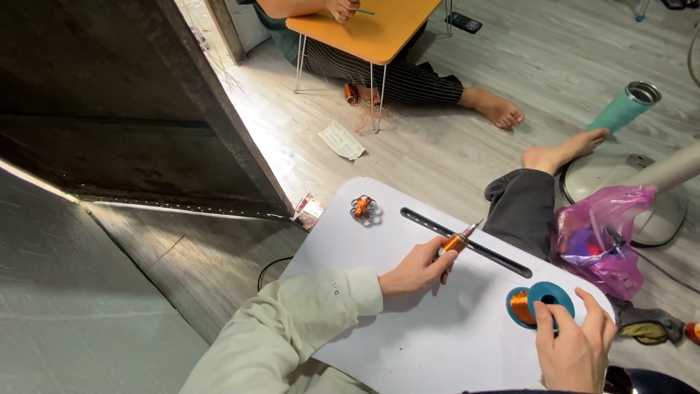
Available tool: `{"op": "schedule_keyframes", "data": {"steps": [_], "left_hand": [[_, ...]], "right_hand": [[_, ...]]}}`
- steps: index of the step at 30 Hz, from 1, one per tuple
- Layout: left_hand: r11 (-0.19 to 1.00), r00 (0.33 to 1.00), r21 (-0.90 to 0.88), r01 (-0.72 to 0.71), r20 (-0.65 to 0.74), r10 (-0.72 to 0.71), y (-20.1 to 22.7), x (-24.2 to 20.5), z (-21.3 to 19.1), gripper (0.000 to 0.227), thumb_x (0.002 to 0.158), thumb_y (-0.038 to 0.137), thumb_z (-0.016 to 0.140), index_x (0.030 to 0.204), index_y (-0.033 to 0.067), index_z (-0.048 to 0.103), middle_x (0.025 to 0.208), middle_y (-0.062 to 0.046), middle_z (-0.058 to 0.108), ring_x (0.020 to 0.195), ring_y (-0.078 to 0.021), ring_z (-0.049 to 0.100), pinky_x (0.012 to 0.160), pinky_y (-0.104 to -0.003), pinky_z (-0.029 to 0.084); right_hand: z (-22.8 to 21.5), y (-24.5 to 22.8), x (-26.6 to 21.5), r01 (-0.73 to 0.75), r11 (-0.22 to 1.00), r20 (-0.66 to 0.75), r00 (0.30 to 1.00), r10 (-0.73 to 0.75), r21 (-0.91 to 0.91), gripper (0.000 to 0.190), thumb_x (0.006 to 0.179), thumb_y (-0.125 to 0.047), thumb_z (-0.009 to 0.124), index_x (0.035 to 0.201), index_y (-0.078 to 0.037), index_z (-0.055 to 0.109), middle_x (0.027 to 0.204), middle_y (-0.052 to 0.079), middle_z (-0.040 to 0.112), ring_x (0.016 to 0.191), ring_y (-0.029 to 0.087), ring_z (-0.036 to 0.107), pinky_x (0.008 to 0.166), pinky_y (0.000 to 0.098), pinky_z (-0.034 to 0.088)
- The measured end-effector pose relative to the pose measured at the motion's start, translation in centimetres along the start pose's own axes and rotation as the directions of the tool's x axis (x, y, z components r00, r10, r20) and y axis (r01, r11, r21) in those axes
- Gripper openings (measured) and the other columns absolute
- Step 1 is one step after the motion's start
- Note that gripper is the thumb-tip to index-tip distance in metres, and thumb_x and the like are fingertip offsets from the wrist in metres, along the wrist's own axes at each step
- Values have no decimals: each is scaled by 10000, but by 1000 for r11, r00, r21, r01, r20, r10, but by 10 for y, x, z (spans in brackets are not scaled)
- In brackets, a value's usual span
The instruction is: Manually winding copper wire onto a motor rotor and using a tool to secure the windings in the slots.
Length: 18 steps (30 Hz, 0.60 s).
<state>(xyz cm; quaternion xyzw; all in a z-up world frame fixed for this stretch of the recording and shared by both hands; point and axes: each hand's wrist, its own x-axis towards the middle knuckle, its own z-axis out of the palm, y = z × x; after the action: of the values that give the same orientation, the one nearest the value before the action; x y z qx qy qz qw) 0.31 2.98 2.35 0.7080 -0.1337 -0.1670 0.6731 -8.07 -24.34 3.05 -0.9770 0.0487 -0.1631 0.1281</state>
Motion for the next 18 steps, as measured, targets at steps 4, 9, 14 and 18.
{"op": "schedule_keyframes", "data": {"steps": [4, 9, 14, 18], "left_hand": [[999, 998, 2, -38, -51, 39, 3, -7, -13, 277, 1050, 340, 417, 1044, 71, 487, 771, -40, 623, 633, -142, 642, 642, -292, 503], [970, 981, -230, 76, -159, -114, -10, -15, -44, 262, 1025, 309, 470, 1083, 54, 480, 781, -76, 509, 677, -151, 621, 372, -334, 529], [1000, 950, -5, 30, -311, -30, -61, -22, -102, 403, 1005, 505, 432, 901, 139, 565, 783, -31, 584, 725, -142, 574, 729, -312, 438], [999, 870, -39, -6, -494, -15, -29, -42, -124, 351, 1044, 415, 448, 1029, 92, 586, 712, -59, 628, 602, -134, 624, 579, -229, 463]], "right_hand": [[-4, 5, 13, 1, 1000, 176, 984, 4, -30, 464, 968, -490, 485, 890, -167, 809, 1633, 147, 421, 1446, 397, 334, 1148, 517, 337], [-28, -6, 27, -104, 977, 228, 963, 146, -186, 641, 981, -608, 391, 841, -204, 868, 1717, -18, 363, 1532, 357, 272, 1122, 595, 339], [-24, 28, 25, 69, 961, -25, 997, -78, -269, 317, 1008, -444, 605, 960, -210, 813, 1623, 89, 523, 1410, 430, 436, 1028, 570, 449], [-29, 41, 26, 93, 967, -7, 995, -98, -238, 493, 1085, -419, 617, 787, -64, 788, 1604, 139, 514, 1370, 449, 413, 969, 598, 432]]}}
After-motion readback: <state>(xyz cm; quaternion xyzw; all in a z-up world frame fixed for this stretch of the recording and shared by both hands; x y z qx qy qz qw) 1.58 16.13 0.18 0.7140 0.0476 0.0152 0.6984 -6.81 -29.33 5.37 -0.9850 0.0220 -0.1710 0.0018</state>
